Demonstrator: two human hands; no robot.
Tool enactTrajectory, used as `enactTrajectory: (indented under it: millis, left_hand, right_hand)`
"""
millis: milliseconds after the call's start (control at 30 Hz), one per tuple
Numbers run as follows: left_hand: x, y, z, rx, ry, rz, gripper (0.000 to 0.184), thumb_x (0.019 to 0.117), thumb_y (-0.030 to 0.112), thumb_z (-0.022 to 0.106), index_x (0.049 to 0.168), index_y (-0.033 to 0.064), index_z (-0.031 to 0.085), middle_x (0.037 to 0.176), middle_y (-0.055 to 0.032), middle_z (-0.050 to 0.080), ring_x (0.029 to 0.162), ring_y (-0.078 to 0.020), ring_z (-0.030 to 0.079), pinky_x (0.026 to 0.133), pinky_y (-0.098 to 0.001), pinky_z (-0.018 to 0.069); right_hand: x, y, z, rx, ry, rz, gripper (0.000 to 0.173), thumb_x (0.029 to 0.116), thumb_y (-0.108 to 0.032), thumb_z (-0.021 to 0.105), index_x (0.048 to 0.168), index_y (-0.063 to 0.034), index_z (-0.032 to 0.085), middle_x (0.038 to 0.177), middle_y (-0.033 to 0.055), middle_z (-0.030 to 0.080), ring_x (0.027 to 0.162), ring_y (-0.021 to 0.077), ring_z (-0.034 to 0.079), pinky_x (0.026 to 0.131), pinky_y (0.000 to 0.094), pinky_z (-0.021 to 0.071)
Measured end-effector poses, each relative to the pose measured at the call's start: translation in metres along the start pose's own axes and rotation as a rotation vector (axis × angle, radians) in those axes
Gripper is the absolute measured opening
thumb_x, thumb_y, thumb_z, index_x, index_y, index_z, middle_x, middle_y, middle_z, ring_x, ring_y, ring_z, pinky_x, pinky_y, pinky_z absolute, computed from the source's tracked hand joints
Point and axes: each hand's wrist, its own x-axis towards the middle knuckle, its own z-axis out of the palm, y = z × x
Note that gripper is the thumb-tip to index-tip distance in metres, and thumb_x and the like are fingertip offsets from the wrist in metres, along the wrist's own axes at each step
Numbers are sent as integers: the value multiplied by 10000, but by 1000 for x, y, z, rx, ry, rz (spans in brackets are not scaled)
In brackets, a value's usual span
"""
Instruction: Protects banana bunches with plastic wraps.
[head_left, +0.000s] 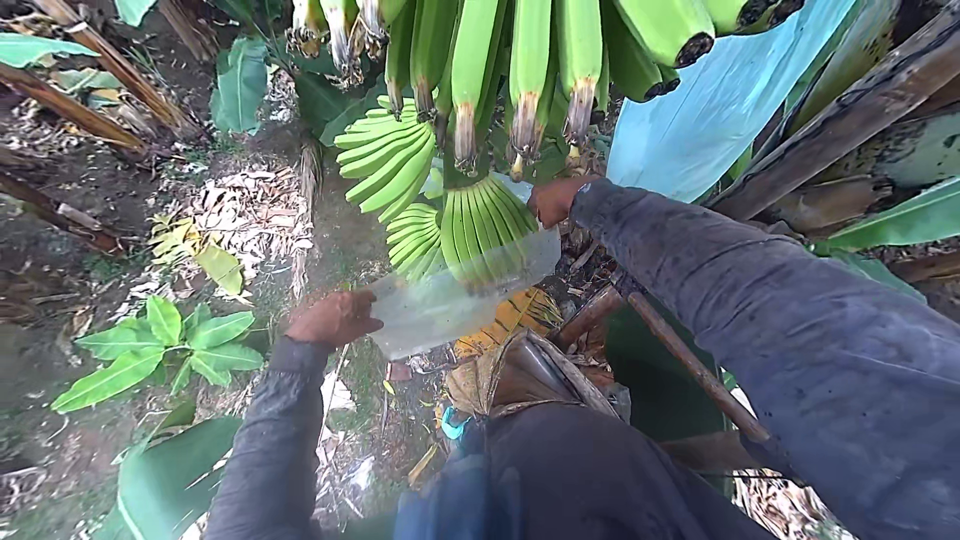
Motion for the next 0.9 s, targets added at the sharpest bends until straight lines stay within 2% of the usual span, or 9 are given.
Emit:
enactTrajectory:
  millis: [133, 233, 367, 433, 567, 633, 733, 833, 900]
  left_hand:
    - [-22, -13, -19, -122, 159, 102, 416, 895, 349, 803, 1253, 155, 716, 1049, -92, 744, 949, -279, 720, 871, -615, 568]
    - [-41, -22, -55, -169, 315, 177, 357, 916, 289, 780, 1250, 174, 727, 1150, -81, 746, 1025, -270, 724, 905, -639, 556]
    - [-38, -29, -72, -178, 291, 202, 301, 904, 326, 777, 1169, 186, 748, 1082, -37, 760, 981, -217, 734, 899, -601, 574]
    - [-37, -32, -68, -186, 299, 244, 293, 902, 358, 771, 1121, 165, 755, 1040, -27, 759, 947, -197, 734, 870, -572, 590]
    - [-39, -27, -63, -245, 387, 110, 261, 890, 273, 823, 1053, 84, 743, 876, -113, 740, 743, -267, 713, 710, -590, 590]
    - [-33, -22, -64, -202, 444, 0, 404, 827, 230, 885, 1115, 33, 680, 887, -190, 698, 721, -340, 681, 688, -613, 566]
    - [-18, -21, -65, -140, 347, -85, 620, 848, 251, 866, 1365, 41, 595, 1218, -258, 638, 1037, -433, 658, 906, -670, 524]
    - [-3, -18, -62, -61, 210, -47, 286, 930, 324, 774, 992, 45, 765, 948, -211, 730, 945, -416, 699, 875, -691, 520]
    - [7, -17, -84, -109, 165, -39, 302, 966, 335, 730, 944, 35, 759, 900, -205, 724, 912, -411, 699, 863, -697, 516]
  right_hand:
    - [-4, -2, -12, 50, 41, -10, 236, 849, -174, 762, 998, -1, 703, 992, 245, 682, 965, 444, 664, 775, 698, 500]
    - [-42, -16, -58, 113, 110, -24, 281, 982, -200, 629, 1063, 62, 693, 1114, 308, 658, 1088, 485, 629, 887, 700, 462]
    - [-59, 2, -75, 268, 227, -214, 276, 1067, -159, 496, 1190, -12, 694, 1211, 206, 667, 1146, 345, 626, 989, 571, 450]
    - [-85, 0, -70, 631, 335, -173, 228, 999, -55, 537, 1179, 5, 664, 1130, 150, 646, 1021, 221, 586, 926, 426, 449]
    - [-140, -23, -75, 960, 225, 17, 465, 920, 64, 602, 1377, 31, 518, 1315, 214, 569, 1163, 255, 551, 995, 422, 439]
    - [-121, -22, -62, 1088, 127, 118, 365, 985, -50, 638, 1327, 34, 543, 1259, 213, 587, 1088, 262, 583, 954, 430, 476]
    - [-38, 13, -8, 1293, 214, 97, 376, 948, -157, 721, 1263, 4, 595, 1075, 175, 657, 874, 224, 656, 769, 405, 573]
    - [-71, -12, -29, 1273, 246, 228, 282, 997, -138, 657, 1250, -26, 602, 1045, 100, 619, 823, 135, 573, 766, 331, 503]
    - [-101, -33, -47, 1316, 400, 274, 337, 1010, -90, 622, 1323, 17, 556, 1210, 158, 598, 1002, 149, 568, 912, 324, 475]
